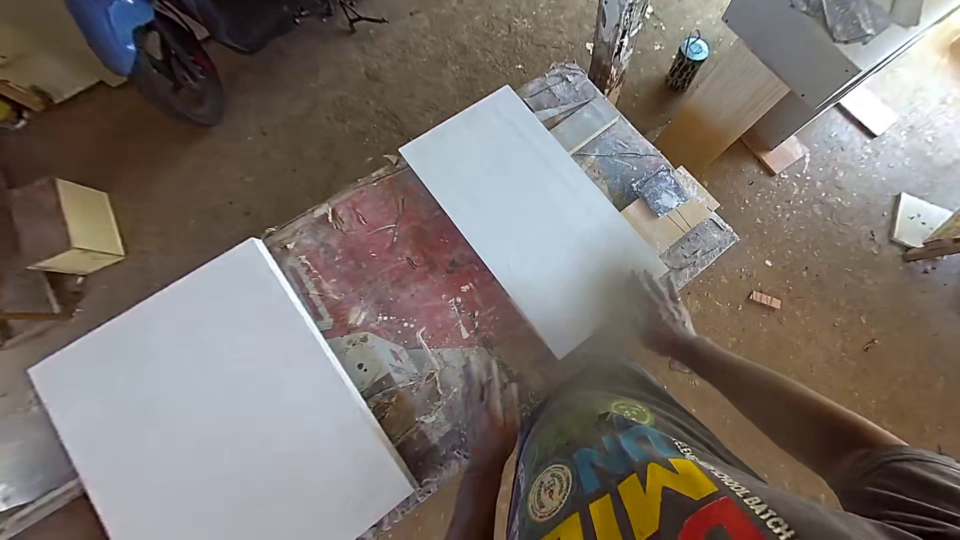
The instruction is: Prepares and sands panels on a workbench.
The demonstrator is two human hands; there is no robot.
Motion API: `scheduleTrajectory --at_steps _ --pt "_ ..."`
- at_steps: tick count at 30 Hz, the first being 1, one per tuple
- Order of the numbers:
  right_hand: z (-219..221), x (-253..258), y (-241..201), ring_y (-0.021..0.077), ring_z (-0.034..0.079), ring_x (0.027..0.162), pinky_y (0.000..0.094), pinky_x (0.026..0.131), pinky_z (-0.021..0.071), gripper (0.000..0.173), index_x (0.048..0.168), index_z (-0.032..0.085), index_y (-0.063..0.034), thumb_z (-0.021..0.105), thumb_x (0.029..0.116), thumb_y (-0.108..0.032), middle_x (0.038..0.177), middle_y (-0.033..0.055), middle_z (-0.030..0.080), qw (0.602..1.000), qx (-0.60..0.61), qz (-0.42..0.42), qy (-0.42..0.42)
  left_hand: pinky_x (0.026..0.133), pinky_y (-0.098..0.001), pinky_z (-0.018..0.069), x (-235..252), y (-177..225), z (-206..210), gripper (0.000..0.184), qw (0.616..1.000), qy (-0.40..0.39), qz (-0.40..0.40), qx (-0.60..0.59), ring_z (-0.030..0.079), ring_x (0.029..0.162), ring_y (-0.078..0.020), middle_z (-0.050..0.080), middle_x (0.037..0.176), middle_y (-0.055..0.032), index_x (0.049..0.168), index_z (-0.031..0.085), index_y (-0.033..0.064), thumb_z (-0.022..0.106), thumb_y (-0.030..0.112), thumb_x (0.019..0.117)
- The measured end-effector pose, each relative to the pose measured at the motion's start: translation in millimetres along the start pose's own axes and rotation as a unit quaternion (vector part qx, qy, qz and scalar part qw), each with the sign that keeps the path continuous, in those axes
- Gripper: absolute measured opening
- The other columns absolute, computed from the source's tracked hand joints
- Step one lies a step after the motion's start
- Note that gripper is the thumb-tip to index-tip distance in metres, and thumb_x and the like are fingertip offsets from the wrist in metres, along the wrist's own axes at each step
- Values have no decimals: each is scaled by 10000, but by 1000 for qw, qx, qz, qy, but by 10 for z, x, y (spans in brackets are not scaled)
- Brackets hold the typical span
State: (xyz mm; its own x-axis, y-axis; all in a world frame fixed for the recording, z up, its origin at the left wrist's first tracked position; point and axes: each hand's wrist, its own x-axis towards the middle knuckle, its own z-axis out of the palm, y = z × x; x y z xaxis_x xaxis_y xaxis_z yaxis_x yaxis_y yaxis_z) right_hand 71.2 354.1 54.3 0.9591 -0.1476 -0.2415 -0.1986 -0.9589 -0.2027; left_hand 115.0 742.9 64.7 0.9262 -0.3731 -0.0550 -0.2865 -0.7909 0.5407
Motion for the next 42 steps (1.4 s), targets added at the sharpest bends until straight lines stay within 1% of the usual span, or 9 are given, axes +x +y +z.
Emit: scheduleTrajectory --at_steps 5,9,12,15,20,27,34,39,42 --pt "211 -214 -327 232 100 1600 652 1257 33 596 1602 370 -272 316 1066 -527 1716 8 218 998 27 -55 -27 1214 -630 232 549 546 411 578 983 -91 134 88 319 1520 -374 347 1635 -190 1505 527 179 417 499 1037" --pt "113 -175 -122 306 136 1592 716 1223 71 596 1590 402 -230 403 1051 -483 1709 99 219 999 22 32 26 1244 -649 67 841 851 612 606 951 -200 182 152 109 1590 -300 192 1711 -90 1566 430 293 312 581 1047" --pt "144 -186 12 324 111 1594 701 1229 69 586 1588 405 -253 358 1053 -489 1716 124 180 999 2 19 45 1235 -672 23 893 945 729 589 935 -217 222 173 83 1595 -267 161 1722 -49 1570 413 337 284 587 1052" --pt "10 -182 125 330 202 1575 688 1232 122 556 1522 513 -219 395 1046 -479 1683 127 283 998 29 -9 54 1235 -679 23 854 937 766 577 933 -209 232 181 90 1595 -256 162 1723 -20 1571 398 379 255 596 1056" --pt "-513 449 755 430 302 1514 627 1202 299 663 1522 440 -16 523 1025 -447 1662 239 255 950 169 236 112 1213 -718 6 948 1085 890 603 944 -192 209 166 117 1590 -298 200 1710 -85 1566 422 343 320 607 1034" --pt "-717 1645 1151 326 227 1562 561 1239 230 949 1631 238 -96 546 929 -655 1692 148 234 905 180 360 142 1204 -717 -50 1421 1651 1211 653 923 -258 240 152 45 1599 -250 109 1731 -34 1633 267 312 288 595 1045" --pt "-651 1831 949 323 188 1576 631 1242 96 786 1578 400 -164 618 921 -537 1646 62 377 900 156 379 148 1181 -740 156 1335 945 861 591 917 -178 320 157 343 1522 -296 387 1638 -60 1540 469 300 339 586 1039" --pt "-903 1855 805 404 457 1376 594 1153 333 881 1555 425 -126 794 796 -376 1449 221 515 881 198 389 181 1182 -744 136 1356 1149 974 595 904 -211 340 151 309 1536 -304 386 1640 -45 1555 456 212 383 507 1044" --pt "-1043 1745 813 344 634 1140 572 990 491 417 1216 701 -72 769 850 -257 1193 186 672 851 295 379 212 1229 -674 105 1555 1533 1189 623 886 -231 385 119 237 1565 -249 329 1669 -26 1571 423 165 353 514 1060"
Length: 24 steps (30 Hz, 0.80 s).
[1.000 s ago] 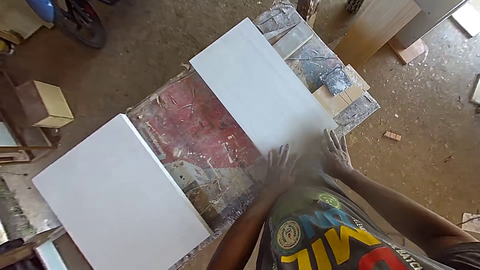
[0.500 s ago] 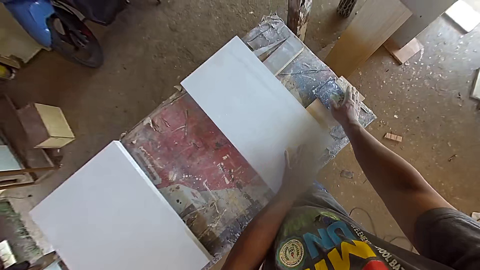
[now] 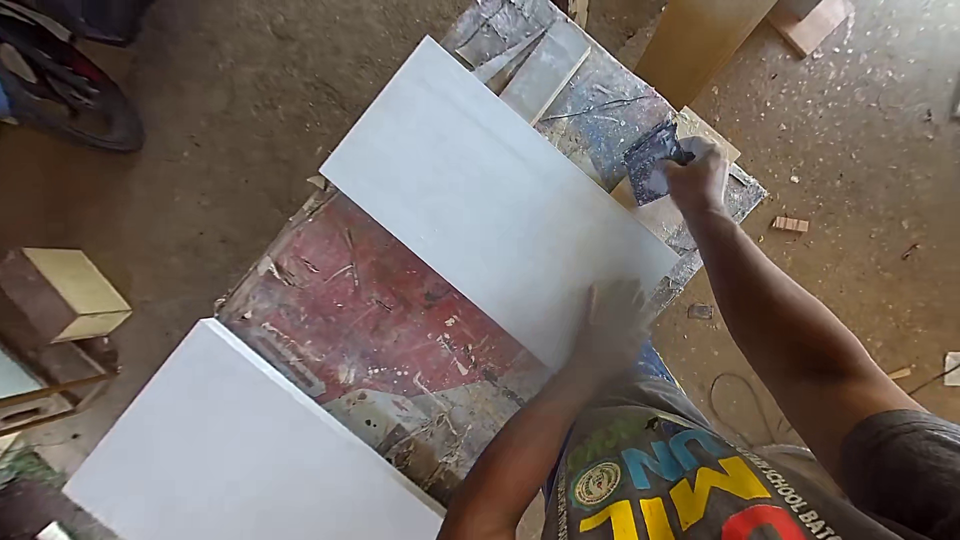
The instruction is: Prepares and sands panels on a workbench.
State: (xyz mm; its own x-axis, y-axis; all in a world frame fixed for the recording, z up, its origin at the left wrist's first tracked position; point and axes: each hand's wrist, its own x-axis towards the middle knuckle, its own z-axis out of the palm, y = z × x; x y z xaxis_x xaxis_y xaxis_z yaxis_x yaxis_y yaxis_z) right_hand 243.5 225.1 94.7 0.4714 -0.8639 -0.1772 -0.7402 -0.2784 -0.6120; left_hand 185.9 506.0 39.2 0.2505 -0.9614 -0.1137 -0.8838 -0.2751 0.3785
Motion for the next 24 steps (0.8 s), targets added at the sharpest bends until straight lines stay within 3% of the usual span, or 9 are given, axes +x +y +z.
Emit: scheduleTrajectory --at_steps 3,8,11,13,15,17,19,22,24 --pt "-282 -225 174 233 686 974 461 868 582 275 1130 656 -5 701 905 -156 1053 136 696 976 216 6 2 1247 -633 126 306 -270 -34 630 998 46 44 -9 261 1556 -245 349 1659 -35 1559 443 152 352 520 1057" --pt "-869 -1529 701 243 665 1107 514 951 572 378 1390 482 -116 517 1018 -167 1217 87 650 828 558 56 9 1232 -661 114 352 -1025 -259 670 987 129 -84 52 198 1569 -339 254 1689 -122 1580 389 117 312 523 1053" --pt "-764 -2556 978 212 676 1065 469 932 584 291 1319 509 -154 466 1042 -229 1162 59 661 760 630 153 48 1193 -686 188 -151 -532 -146 674 995 59 83 3 296 1526 -388 384 1614 -195 1504 490 45 454 496 1006" --pt "-604 -2993 1121 247 682 1038 510 905 591 284 1290 531 -130 483 1020 -204 1138 95 668 722 657 201 82 1196 -609 298 -672 -163 20 564 960 -54 263 -79 416 1471 -306 508 1544 -114 1461 569 147 593 445 983" --pt "-455 -3207 1191 271 700 987 547 868 597 252 1268 517 -106 461 1025 -146 1081 119 675 731 632 231 118 1272 -547 153 -938 -101 -12 589 916 -152 350 -121 250 1561 -220 341 1663 -31 1584 398 190 469 418 1046" --pt "-301 -3291 1154 233 705 898 498 799 615 235 1265 497 -95 486 1031 -88 1022 101 669 763 579 243 154 1272 -537 164 -961 -326 -137 561 950 -87 265 -139 301 1539 -182 404 1630 -26 1557 449 155 467 386 1046" --pt "-137 -3289 1040 146 686 902 397 814 603 252 1288 511 -83 497 1036 -86 1036 51 668 824 505 206 157 1257 -618 73 -818 -610 -153 668 982 -59 173 -48 164 1584 -238 254 1694 -80 1592 361 94 380 503 1065" --pt "106 -3235 878 113 633 1159 363 1009 540 406 1449 486 -67 475 1063 -193 1315 64 634 939 306 99 117 1263 -620 31 -987 -812 -86 734 965 -136 224 20 81 1597 -243 143 1721 -96 1634 232 90 282 554 1067" --pt "238 -3149 714 161 467 1433 427 1178 419 562 1627 269 -130 400 1085 -202 1616 73 415 990 119 30 70 1287 -545 59 -1190 -952 -167 677 941 -194 275 -1 115 1590 -177 174 1719 -36 1643 228 143 282 516 1080"
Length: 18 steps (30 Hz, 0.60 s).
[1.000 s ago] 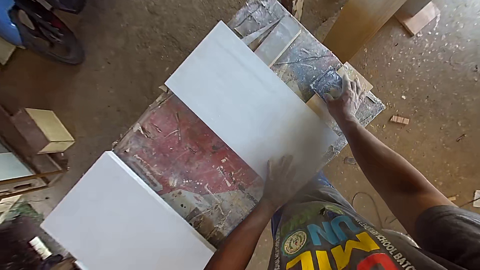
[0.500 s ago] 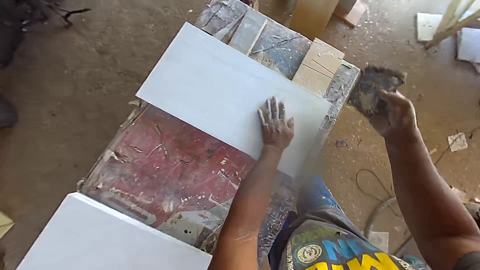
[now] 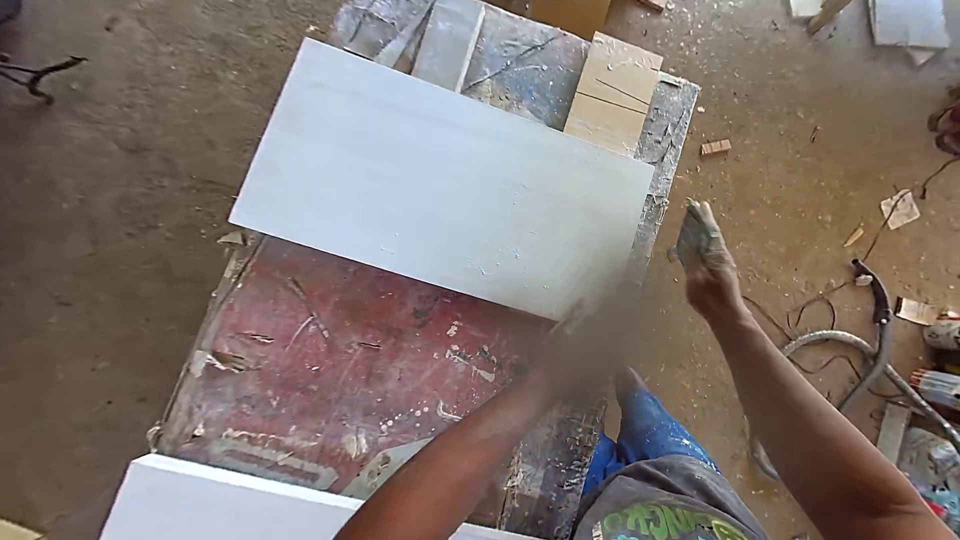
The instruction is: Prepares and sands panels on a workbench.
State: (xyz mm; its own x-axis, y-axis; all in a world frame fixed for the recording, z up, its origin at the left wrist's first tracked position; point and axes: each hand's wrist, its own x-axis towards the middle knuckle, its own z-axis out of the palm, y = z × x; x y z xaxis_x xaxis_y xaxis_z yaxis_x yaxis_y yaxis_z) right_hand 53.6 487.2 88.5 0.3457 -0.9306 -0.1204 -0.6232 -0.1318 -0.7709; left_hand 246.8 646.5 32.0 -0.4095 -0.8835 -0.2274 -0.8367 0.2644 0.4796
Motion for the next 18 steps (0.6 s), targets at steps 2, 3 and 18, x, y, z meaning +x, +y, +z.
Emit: scheduleTrajectory --at_steps 2,3,18 --pt "275 116 -52 258 309 1541 525 1244 295 598 1629 242 -70 407 1060 -145 1681 123 286 983 -164 -75 -19 1278 -551 134 -211 -173 -117 605 1000 17 14 -2 246 1559 -159 299 1682 2 1614 335 191 332 477 1081" --pt "422 176 -43 310 256 1559 590 1247 236 601 1608 292 -42 443 1033 -124 1680 146 279 969 -218 -114 -29 1252 -596 191 -268 -362 -156 572 997 69 7 33 306 1539 -182 355 1657 -3 1583 406 184 341 450 1081" --pt "1317 -875 -231 293 133 1593 725 1215 77 777 1623 279 -72 532 973 -415 1712 119 200 920 -380 -62 -66 1210 -698 81 -4 -1642 -844 843 880 261 -389 73 114 1584 -356 167 1709 -145 1625 269 125 252 687 997"
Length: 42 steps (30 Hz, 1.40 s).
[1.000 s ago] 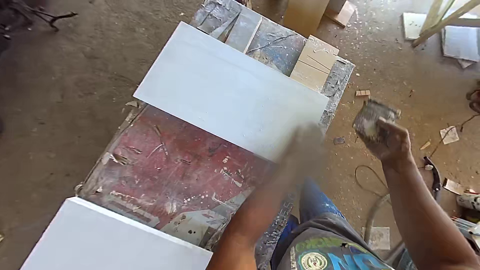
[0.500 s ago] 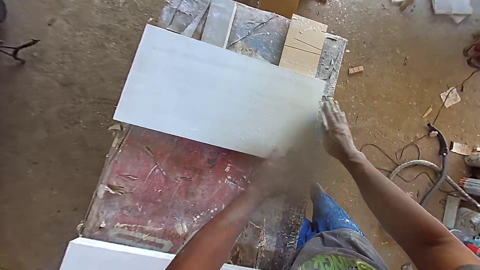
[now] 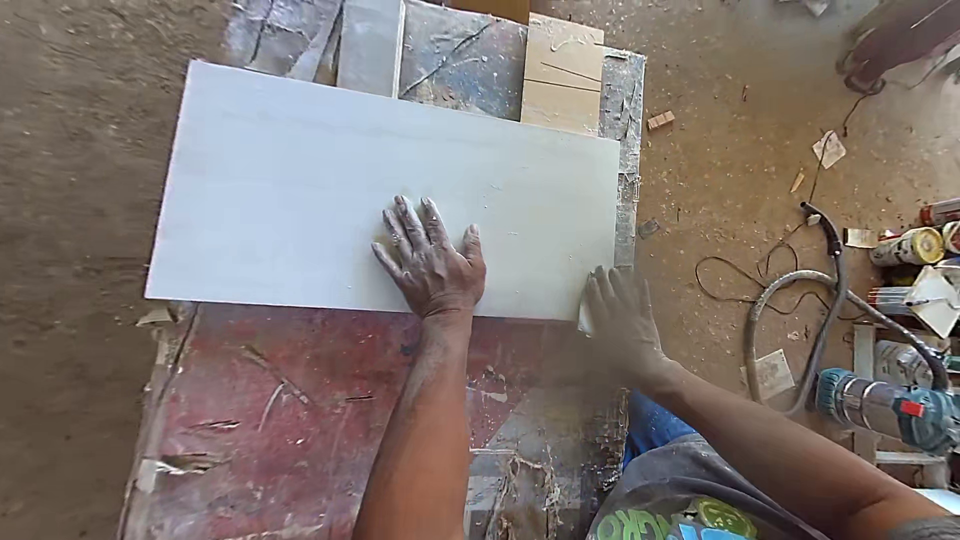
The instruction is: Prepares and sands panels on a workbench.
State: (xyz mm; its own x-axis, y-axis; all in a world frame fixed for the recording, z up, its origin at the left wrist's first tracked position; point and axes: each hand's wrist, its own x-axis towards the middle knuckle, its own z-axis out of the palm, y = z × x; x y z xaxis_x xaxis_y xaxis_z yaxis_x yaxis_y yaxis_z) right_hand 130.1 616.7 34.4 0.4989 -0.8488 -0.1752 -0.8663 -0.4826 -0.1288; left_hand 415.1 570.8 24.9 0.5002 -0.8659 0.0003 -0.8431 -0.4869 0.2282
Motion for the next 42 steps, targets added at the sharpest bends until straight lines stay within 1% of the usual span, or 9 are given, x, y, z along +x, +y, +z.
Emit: scheduleTrajectory --at_steps 4,7,12,17,22,28,33,38,42 --pt "-81 819 287 339 201 1575 766 1185 96 747 1621 268 -56 390 1022 -485 1697 140 240 997 -11 61 44 1209 -701 69 15 1 19 854 1000 0 2 4 117 1584 -355 167 1710 -137 1624 283 143 233 708 986" --pt "-172 1290 433 278 83 1602 677 1240 45 768 1637 190 -42 253 1054 -538 1730 115 116 992 -6 106 74 1213 -695 62 -4 -8 12 857 1000 -5 -6 2 108 1587 -343 166 1712 -129 1629 271 157 238 716 980" --pt "-89 363 142 296 107 1597 697 1226 67 788 1625 206 -9 448 1016 -448 1718 148 150 997 -5 80 16 1209 -701 57 -21 2 6 851 1000 -7 -2 0 103 1585 -359 155 1713 -135 1631 264 150 236 706 988" --pt "-150 1201 392 271 92 1601 668 1242 39 771 1638 182 -41 262 1049 -532 1726 117 136 991 -6 121 65 1212 -693 51 -25 13 3 848 1000 -12 -6 1 96 1587 -353 155 1715 -123 1636 253 163 235 709 987" --pt "-122 372 125 290 123 1595 721 1214 65 743 1632 202 -30 397 1024 -411 1720 135 153 996 11 80 31 1213 -689 52 -25 18 1 853 1000 -14 -8 2 94 1588 -343 147 1718 -117 1637 248 162 231 710 983" --pt "-178 1189 387 269 78 1603 669 1243 38 766 1642 174 -55 252 1054 -538 1732 105 110 988 -1 144 55 1209 -695 66 -22 1 -14 848 1000 -11 -1 -3 108 1585 -355 164 1711 -138 1631 264 153 252 703 986" --pt "-112 415 173 290 145 1592 708 1219 76 771 1628 209 -25 465 1021 -425 1717 136 169 996 -11 81 22 1212 -688 67 -28 9 -20 844 1000 -10 -3 0 105 1585 -356 157 1711 -143 1630 263 142 251 694 992" --pt "-218 1243 479 289 121 1596 701 1228 43 766 1637 199 -49 258 1050 -538 1718 122 174 991 -25 119 52 1209 -693 67 -12 20 -12 851 1000 -13 -5 3 107 1585 -354 162 1711 -139 1631 264 155 250 708 985" --pt "-124 648 282 298 145 1591 690 1238 86 731 1625 242 -40 382 1033 -447 1710 139 195 997 -13 56 50 1214 -686 58 5 5 -18 848 1000 -12 -9 11 91 1589 -344 144 1718 -121 1636 250 158 231 704 988"
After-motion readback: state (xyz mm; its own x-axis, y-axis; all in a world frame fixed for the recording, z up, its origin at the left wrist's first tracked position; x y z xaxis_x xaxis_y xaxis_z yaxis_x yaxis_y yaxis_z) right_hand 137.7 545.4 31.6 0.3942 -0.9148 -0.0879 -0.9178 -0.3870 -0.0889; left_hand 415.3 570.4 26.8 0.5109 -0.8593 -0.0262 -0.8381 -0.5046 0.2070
